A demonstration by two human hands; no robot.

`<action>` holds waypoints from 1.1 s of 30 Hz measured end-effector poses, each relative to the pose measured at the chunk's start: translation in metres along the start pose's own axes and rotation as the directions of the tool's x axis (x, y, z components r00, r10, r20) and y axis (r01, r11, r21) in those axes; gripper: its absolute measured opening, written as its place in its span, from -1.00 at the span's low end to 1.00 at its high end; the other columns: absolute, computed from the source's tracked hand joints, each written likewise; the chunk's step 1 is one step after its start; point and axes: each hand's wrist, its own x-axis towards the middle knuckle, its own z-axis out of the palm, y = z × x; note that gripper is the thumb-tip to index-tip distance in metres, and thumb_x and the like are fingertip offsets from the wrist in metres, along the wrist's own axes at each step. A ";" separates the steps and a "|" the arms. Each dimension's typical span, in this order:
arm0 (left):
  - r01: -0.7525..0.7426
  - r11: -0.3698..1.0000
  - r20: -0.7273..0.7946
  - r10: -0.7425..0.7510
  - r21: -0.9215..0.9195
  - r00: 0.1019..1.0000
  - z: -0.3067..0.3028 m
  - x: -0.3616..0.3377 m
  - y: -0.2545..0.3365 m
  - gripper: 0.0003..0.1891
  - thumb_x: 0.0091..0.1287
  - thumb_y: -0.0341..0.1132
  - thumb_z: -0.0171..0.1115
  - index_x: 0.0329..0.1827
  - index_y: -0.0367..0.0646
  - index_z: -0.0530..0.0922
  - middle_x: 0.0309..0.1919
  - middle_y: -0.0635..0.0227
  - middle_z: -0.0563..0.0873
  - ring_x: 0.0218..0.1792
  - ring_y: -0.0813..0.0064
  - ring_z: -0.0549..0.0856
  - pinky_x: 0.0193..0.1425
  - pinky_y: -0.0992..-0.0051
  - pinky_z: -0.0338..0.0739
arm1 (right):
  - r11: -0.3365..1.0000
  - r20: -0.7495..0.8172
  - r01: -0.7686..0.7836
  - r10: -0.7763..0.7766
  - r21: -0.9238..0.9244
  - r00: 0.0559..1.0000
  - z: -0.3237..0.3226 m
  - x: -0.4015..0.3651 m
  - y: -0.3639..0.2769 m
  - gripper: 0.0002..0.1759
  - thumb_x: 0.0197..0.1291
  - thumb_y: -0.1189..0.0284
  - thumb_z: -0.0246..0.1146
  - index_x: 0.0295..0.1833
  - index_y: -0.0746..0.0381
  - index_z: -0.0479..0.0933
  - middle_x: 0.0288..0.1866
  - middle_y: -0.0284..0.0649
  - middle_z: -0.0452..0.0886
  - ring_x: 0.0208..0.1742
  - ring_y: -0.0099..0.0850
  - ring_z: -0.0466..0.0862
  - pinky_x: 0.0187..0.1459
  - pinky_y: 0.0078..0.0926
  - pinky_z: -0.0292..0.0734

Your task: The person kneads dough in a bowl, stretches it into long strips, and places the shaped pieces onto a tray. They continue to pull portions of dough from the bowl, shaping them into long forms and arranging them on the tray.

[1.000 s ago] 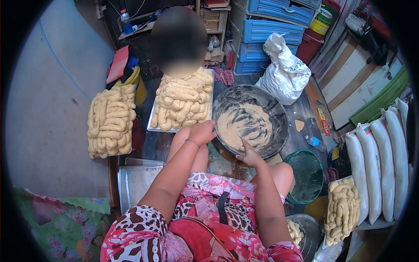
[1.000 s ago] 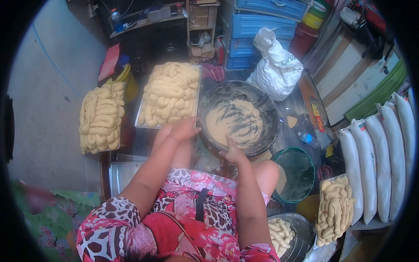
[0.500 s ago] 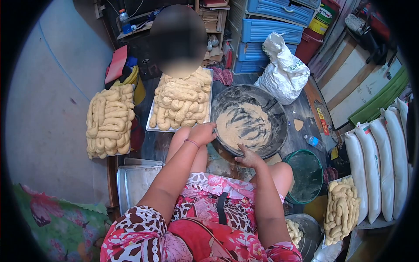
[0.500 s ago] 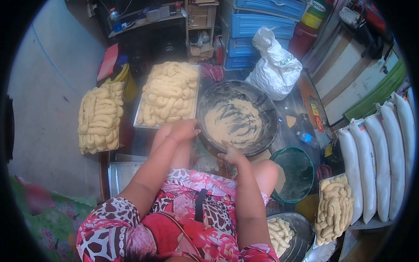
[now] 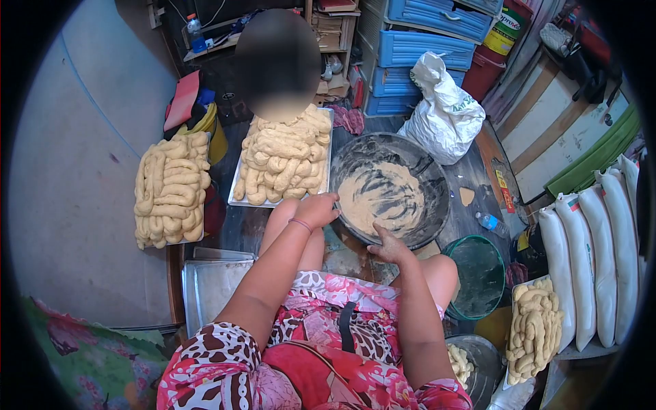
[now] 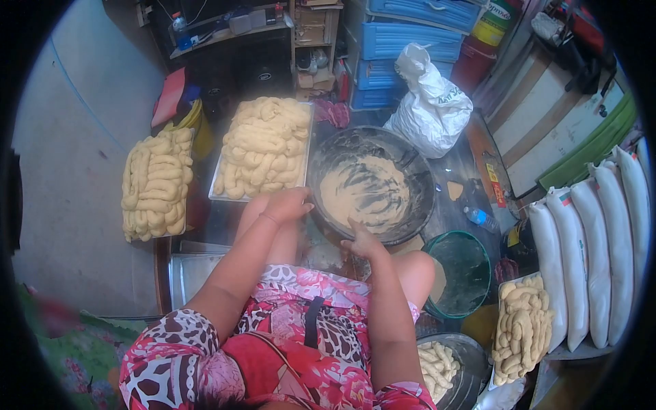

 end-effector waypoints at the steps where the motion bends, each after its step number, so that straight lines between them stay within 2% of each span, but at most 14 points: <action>1: 0.000 1.000 0.001 0.000 -0.002 1.000 0.001 0.000 -0.001 -0.63 0.16 -0.16 0.20 0.00 -0.11 0.50 -0.08 0.13 0.64 -0.03 0.17 0.62 0.01 0.24 0.49 | 1.000 0.008 -0.012 0.012 0.015 1.000 0.000 0.000 -0.001 -0.12 -0.03 0.32 0.30 0.39 0.36 0.08 0.33 0.20 0.23 0.37 -0.05 0.25 0.34 -0.35 0.14; 21: -0.006 1.000 0.008 0.007 -0.013 1.000 0.002 0.001 -0.002 -0.62 0.17 -0.18 0.19 0.02 -0.12 0.51 -0.09 0.13 0.65 -0.04 0.16 0.62 0.02 0.25 0.48 | 1.000 0.020 0.011 -0.011 -0.006 1.000 0.001 0.000 0.002 -0.14 -0.02 0.29 0.29 0.37 0.37 0.11 0.30 0.19 0.28 0.34 -0.07 0.31 0.32 -0.34 0.19; 33: 0.007 1.000 0.017 -0.007 -0.030 1.000 0.000 0.000 -0.001 -0.63 0.17 -0.19 0.19 0.01 -0.15 0.51 -0.09 0.13 0.64 -0.03 0.15 0.60 0.04 0.26 0.46 | 0.999 0.072 -0.045 0.046 -0.013 0.996 -0.001 -0.002 0.000 -0.16 0.02 0.22 0.30 0.36 0.35 0.14 0.32 0.17 0.27 0.36 -0.07 0.29 0.33 -0.38 0.18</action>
